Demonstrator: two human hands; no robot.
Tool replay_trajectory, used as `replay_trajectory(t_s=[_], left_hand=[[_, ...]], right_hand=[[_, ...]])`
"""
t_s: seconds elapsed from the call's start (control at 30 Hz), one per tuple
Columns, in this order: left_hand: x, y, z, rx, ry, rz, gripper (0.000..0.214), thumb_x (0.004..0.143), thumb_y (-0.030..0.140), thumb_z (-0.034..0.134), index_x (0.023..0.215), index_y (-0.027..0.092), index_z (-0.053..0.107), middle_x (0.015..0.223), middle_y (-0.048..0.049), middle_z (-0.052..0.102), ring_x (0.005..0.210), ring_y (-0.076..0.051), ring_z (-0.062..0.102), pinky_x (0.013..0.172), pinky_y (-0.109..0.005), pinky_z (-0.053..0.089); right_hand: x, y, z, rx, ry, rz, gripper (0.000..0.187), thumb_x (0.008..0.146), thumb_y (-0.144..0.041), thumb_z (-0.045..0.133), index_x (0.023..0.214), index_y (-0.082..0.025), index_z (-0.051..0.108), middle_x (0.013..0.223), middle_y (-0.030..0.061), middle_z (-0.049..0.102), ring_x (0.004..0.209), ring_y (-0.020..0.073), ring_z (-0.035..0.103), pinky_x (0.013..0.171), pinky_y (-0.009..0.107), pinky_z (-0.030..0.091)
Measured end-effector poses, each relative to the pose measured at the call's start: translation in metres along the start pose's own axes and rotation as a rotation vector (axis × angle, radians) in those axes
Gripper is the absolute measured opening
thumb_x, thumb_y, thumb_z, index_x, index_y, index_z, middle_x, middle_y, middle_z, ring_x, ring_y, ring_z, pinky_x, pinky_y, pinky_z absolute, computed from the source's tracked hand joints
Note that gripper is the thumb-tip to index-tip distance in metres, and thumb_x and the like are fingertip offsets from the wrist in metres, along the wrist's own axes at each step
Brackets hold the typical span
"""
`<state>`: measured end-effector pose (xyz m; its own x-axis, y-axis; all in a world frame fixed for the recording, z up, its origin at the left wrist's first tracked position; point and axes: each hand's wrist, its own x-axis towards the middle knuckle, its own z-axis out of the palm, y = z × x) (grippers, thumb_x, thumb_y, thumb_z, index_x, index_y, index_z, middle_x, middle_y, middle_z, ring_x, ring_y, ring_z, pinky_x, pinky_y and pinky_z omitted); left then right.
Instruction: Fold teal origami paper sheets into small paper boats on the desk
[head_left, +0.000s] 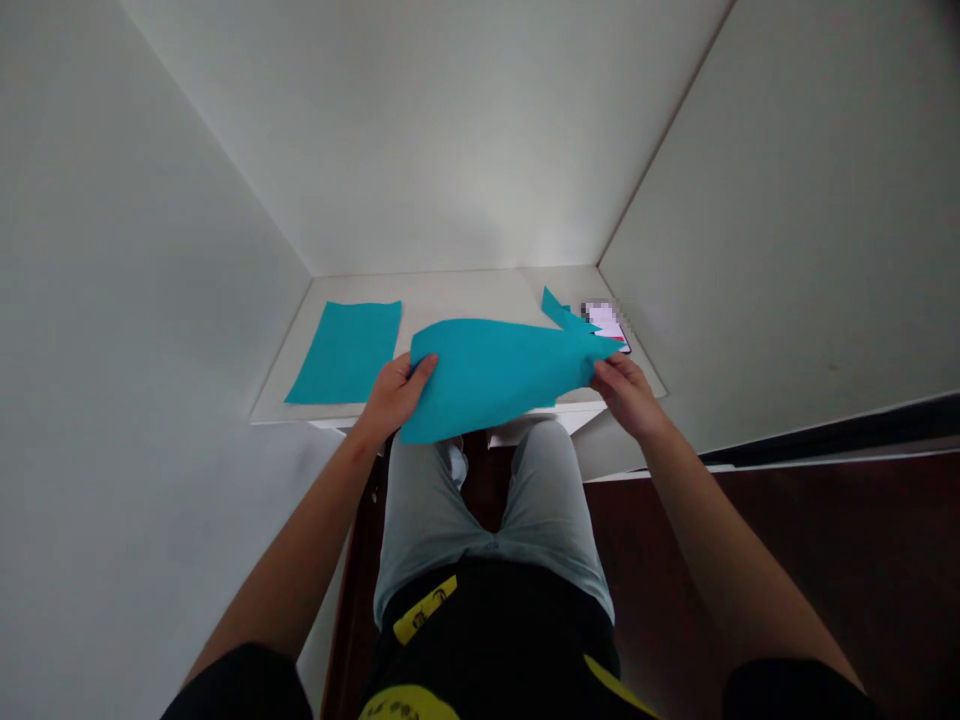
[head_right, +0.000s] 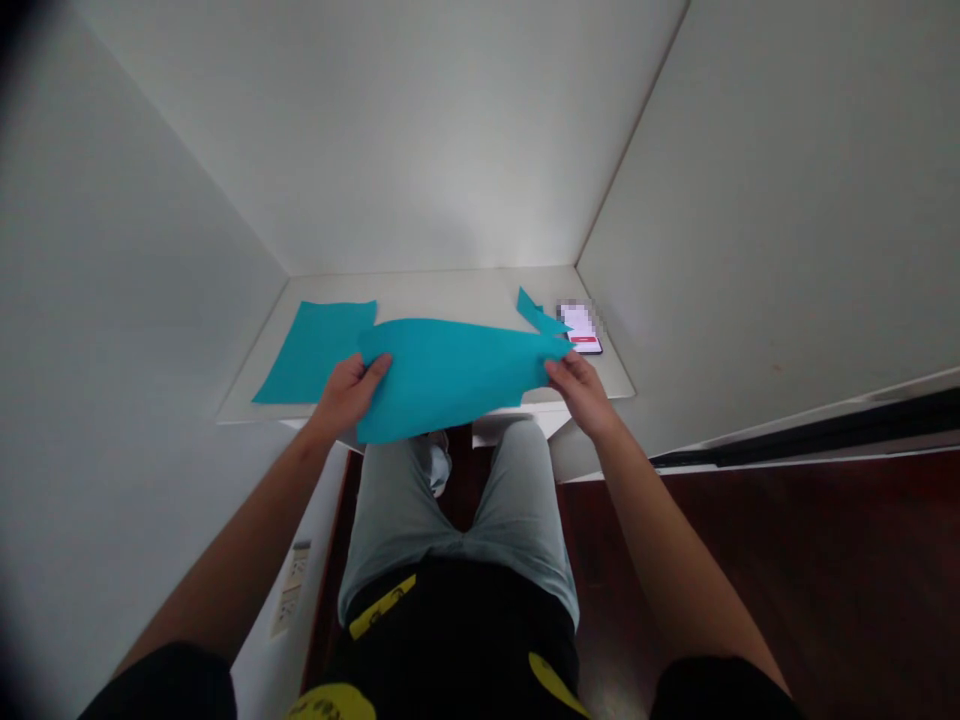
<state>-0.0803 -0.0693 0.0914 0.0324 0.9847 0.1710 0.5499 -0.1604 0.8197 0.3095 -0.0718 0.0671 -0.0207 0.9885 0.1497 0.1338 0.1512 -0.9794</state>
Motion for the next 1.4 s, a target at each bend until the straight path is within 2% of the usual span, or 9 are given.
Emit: replay_trajectory(t_s=[0.1, 0.2, 0.37, 0.53, 0.7, 0.83, 0.93, 1.17, 1.4], left_hand=[[0.007, 0.015, -0.009, -0.047, 0.08, -0.007, 0.054, 0.101, 0.07, 0.05, 0.09, 0.022, 0.072, 0.088, -0.0041, 0.076, 0.082, -0.025, 0.067, 0.075, -0.034, 0.057], [0.01, 0.01, -0.011, 0.003, 0.114, -0.033, 0.049, 0.101, 0.065, 0.05, 0.086, 0.023, 0.069, 0.087, -0.0045, 0.075, 0.084, -0.026, 0.066, 0.078, -0.036, 0.056], [0.004, -0.023, -0.013, 0.099, 0.152, -0.112, 0.049, 0.101, 0.065, 0.047, 0.08, 0.024, 0.062, 0.082, -0.0049, 0.072, 0.082, -0.026, 0.065, 0.081, -0.038, 0.054], [-0.003, -0.063, -0.024, 0.028, 0.246, -0.263, 0.043, 0.099, 0.06, 0.052, 0.079, 0.023, 0.063, 0.089, -0.0071, 0.074, 0.09, -0.028, 0.067, 0.093, -0.042, 0.055], [-0.017, -0.104, -0.048, -0.285, 0.539, -0.544, 0.027, 0.094, 0.048, 0.063, 0.091, 0.021, 0.063, 0.092, -0.0052, 0.07, 0.089, -0.024, 0.069, 0.084, -0.04, 0.062], [-0.031, -0.125, -0.061, -0.486, 0.561, -0.644, 0.017, 0.092, 0.034, 0.066, 0.101, 0.021, 0.059, 0.093, -0.0026, 0.067, 0.075, -0.017, 0.067, 0.068, -0.035, 0.066], [-0.034, -0.132, -0.062, -0.534, 0.586, -0.649, 0.018, 0.092, 0.026, 0.067, 0.106, 0.021, 0.057, 0.099, -0.0031, 0.068, 0.078, -0.016, 0.068, 0.068, -0.036, 0.069], [-0.028, -0.143, -0.061, -0.614, 0.697, -0.633, 0.031, 0.09, 0.015, 0.066, 0.115, 0.022, 0.05, 0.123, -0.0081, 0.067, 0.092, -0.017, 0.071, 0.08, -0.047, 0.072], [-0.041, -0.154, -0.062, -0.609, 0.663, -0.601, 0.047, 0.083, 0.013, 0.075, 0.116, 0.025, 0.043, 0.126, -0.0083, 0.067, 0.103, -0.021, 0.074, 0.084, -0.051, 0.072]], right_hand=[[0.0, -0.008, 0.017, 0.045, -0.124, 0.086, 0.063, 0.075, -0.077, 0.086, 0.113, -0.027, 0.079, 0.105, 0.0071, 0.082, 0.095, 0.0288, 0.076, 0.087, 0.047, 0.065], [0.0, 0.0, 0.032, 0.037, -0.095, 0.133, 0.054, 0.08, -0.076, 0.082, 0.099, -0.026, 0.075, 0.089, 0.0033, 0.079, 0.082, 0.0238, 0.072, 0.077, 0.04, 0.064], [0.014, 0.02, 0.05, -0.032, 0.039, 0.065, 0.054, 0.083, -0.078, 0.078, 0.083, -0.027, 0.061, 0.072, -0.003, 0.064, 0.064, 0.0169, 0.059, 0.058, 0.03, 0.052], [0.041, 0.03, 0.062, -0.158, 0.042, 0.02, 0.052, 0.088, -0.078, 0.07, 0.09, -0.026, 0.064, 0.071, -0.0027, 0.063, 0.065, 0.0171, 0.058, 0.061, 0.031, 0.052], [0.082, 0.045, 0.029, -0.466, 0.103, -0.042, 0.051, 0.087, -0.074, 0.069, 0.092, -0.024, 0.068, 0.085, 0.0053, 0.072, 0.078, 0.022, 0.065, 0.072, 0.037, 0.055], [0.122, 0.059, -0.017, -0.781, 0.128, -0.062, 0.038, 0.089, -0.058, 0.068, 0.098, -0.022, 0.072, 0.093, 0.0112, 0.074, 0.085, 0.0277, 0.068, 0.079, 0.043, 0.057], [0.142, 0.068, -0.036, -1.032, 0.153, -0.141, 0.037, 0.088, -0.051, 0.07, 0.106, -0.02, 0.073, 0.109, 0.0176, 0.075, 0.108, 0.0356, 0.068, 0.093, 0.05, 0.056], [0.147, 0.075, -0.026, -1.373, 0.019, -0.041, 0.044, 0.093, -0.053, 0.067, 0.121, -0.02, 0.073, 0.126, 0.0191, 0.072, 0.119, 0.0397, 0.064, 0.096, 0.052, 0.051], [0.159, 0.071, -0.019, -1.394, 0.238, -0.101, 0.057, 0.094, -0.05, 0.071, 0.137, -0.014, 0.068, 0.139, 0.027, 0.065, 0.127, 0.043, 0.056, 0.098, 0.052, 0.044]])
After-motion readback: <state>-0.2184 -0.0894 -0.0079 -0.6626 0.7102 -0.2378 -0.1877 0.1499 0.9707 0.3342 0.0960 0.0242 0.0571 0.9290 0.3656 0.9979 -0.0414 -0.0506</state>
